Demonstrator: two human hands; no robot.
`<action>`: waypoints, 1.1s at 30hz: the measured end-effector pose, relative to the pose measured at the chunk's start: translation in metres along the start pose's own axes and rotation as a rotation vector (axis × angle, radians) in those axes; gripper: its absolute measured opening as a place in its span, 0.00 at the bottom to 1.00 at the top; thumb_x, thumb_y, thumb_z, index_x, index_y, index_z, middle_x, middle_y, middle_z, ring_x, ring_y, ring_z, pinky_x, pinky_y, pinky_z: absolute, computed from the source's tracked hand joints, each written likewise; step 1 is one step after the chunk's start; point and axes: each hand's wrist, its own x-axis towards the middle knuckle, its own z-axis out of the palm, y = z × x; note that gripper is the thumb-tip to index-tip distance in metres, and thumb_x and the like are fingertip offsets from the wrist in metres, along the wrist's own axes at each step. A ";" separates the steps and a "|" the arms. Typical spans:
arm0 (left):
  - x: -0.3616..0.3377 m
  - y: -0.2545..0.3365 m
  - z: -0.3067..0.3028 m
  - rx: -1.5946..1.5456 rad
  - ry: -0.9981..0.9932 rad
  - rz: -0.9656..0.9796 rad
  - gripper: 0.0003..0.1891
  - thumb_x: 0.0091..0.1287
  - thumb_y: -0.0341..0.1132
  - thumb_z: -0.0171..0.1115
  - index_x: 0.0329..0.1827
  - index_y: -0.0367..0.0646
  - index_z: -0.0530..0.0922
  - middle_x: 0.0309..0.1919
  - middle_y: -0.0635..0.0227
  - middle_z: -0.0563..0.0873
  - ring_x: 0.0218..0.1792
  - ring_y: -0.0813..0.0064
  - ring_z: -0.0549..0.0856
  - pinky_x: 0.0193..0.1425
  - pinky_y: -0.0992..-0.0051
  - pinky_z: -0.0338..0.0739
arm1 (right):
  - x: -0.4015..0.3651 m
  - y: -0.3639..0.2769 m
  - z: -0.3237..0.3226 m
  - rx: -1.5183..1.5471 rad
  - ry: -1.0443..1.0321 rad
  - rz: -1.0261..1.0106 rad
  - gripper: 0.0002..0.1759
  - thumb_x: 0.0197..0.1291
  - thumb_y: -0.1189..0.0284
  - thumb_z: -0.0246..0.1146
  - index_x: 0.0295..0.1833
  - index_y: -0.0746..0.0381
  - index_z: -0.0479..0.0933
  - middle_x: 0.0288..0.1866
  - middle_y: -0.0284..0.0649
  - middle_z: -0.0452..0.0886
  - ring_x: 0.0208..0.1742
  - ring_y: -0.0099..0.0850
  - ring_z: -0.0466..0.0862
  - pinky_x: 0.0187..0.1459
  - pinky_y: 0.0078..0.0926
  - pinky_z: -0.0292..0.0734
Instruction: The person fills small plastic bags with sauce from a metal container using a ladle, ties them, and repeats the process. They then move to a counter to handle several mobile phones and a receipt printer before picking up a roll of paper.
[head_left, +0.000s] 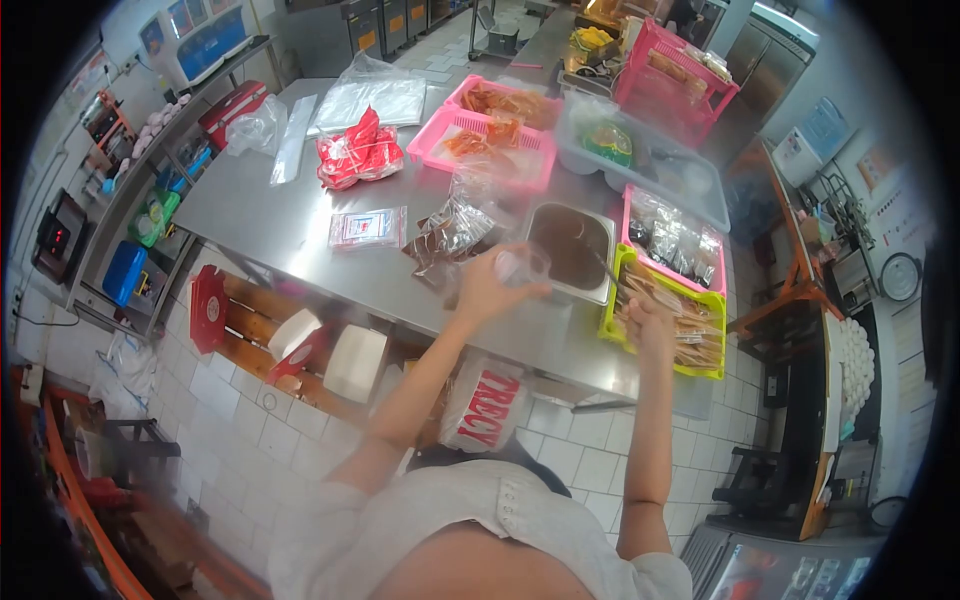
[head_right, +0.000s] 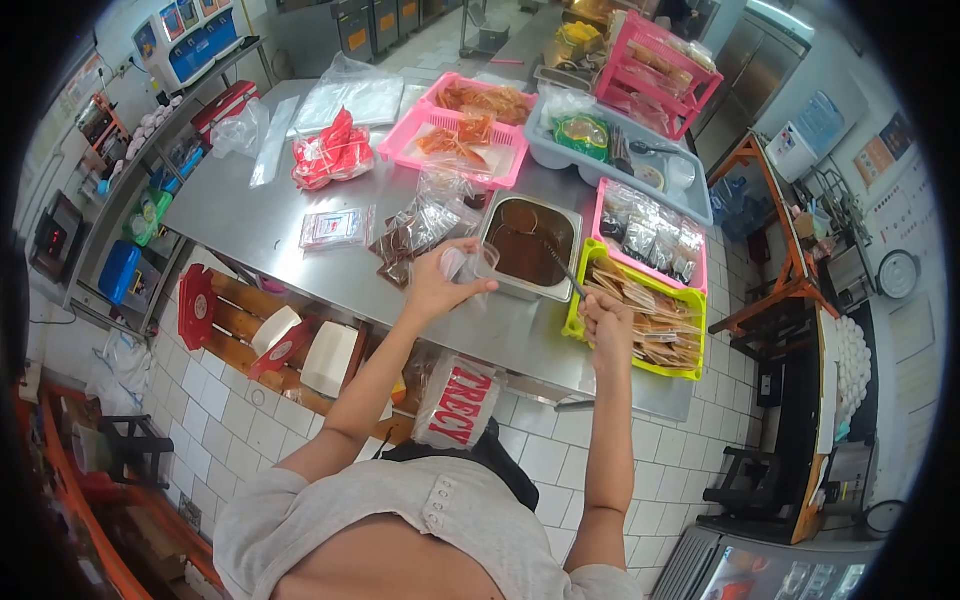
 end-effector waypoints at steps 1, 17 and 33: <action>0.008 -0.001 0.005 -0.008 -0.007 0.026 0.33 0.39 0.37 0.79 0.49 0.35 0.76 0.43 0.64 0.83 0.46 0.78 0.79 0.54 0.77 0.71 | -0.004 -0.015 0.001 -0.005 0.011 -0.033 0.10 0.60 0.77 0.55 0.45 0.68 0.76 0.26 0.30 0.74 0.16 0.12 0.59 0.14 0.10 0.49; 0.050 0.037 0.037 -0.267 -0.027 0.159 0.31 0.41 0.33 0.78 0.50 0.34 0.75 0.44 0.64 0.82 0.46 0.76 0.78 0.56 0.75 0.70 | -0.047 -0.073 0.001 -0.285 0.199 -0.670 0.09 0.61 0.75 0.58 0.43 0.69 0.79 0.31 0.32 0.80 0.32 0.17 0.74 0.39 0.14 0.68; 0.037 0.044 0.032 -0.339 -0.020 0.199 0.31 0.43 0.29 0.77 0.51 0.31 0.72 0.44 0.61 0.82 0.47 0.76 0.79 0.54 0.75 0.72 | -0.054 -0.065 0.000 -0.512 0.288 -0.930 0.07 0.57 0.82 0.57 0.39 0.69 0.80 0.34 0.41 0.81 0.39 0.29 0.77 0.47 0.22 0.67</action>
